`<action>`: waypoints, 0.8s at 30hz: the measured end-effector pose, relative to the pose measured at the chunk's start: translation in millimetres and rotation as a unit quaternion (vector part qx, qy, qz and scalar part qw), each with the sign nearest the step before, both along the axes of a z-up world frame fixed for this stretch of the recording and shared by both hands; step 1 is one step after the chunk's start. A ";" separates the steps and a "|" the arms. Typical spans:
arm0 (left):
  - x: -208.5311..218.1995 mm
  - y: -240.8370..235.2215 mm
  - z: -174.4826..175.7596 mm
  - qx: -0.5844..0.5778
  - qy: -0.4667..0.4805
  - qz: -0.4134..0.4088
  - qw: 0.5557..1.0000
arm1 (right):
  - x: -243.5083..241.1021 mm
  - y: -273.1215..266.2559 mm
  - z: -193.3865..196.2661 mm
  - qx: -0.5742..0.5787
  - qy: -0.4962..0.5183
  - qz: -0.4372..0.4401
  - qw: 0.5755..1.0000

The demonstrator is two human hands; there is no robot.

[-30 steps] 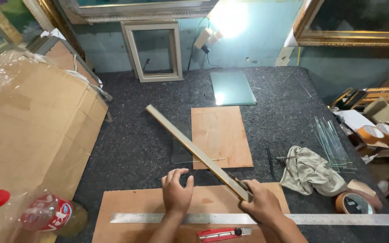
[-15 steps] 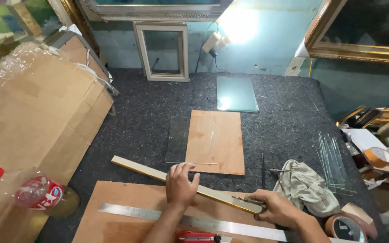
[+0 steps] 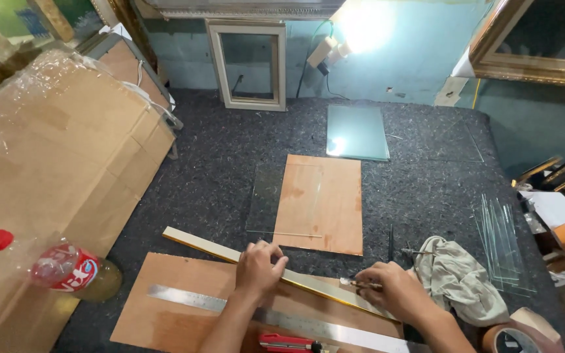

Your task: Measuring and scoring glass sheets for picture frames using a ruler and glass cutter.

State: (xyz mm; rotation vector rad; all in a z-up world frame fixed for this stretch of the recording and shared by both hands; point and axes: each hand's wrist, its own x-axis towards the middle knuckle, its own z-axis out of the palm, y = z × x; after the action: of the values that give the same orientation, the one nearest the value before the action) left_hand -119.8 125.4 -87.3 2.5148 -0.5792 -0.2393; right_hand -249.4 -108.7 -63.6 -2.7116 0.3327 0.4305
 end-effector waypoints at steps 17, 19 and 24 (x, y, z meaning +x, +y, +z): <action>93.3 8.5 12.2 -0.213 0.402 0.283 0.844 | 19.7 35.2 14.7 0.129 -0.049 -0.264 0.955; 96.8 5.3 3.7 -0.267 0.412 0.289 0.822 | 24.3 36.1 15.2 0.144 -0.045 -0.293 0.944; 101.3 -2.2 -6.2 -0.493 0.500 0.252 0.666 | 37.2 37.1 5.8 0.403 -0.127 -0.376 0.825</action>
State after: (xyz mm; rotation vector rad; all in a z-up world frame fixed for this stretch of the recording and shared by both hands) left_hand -18.6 123.2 -93.5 1.0795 0.3979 -0.7622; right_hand -212.2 -71.6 -57.7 -1.6002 0.8616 -0.0432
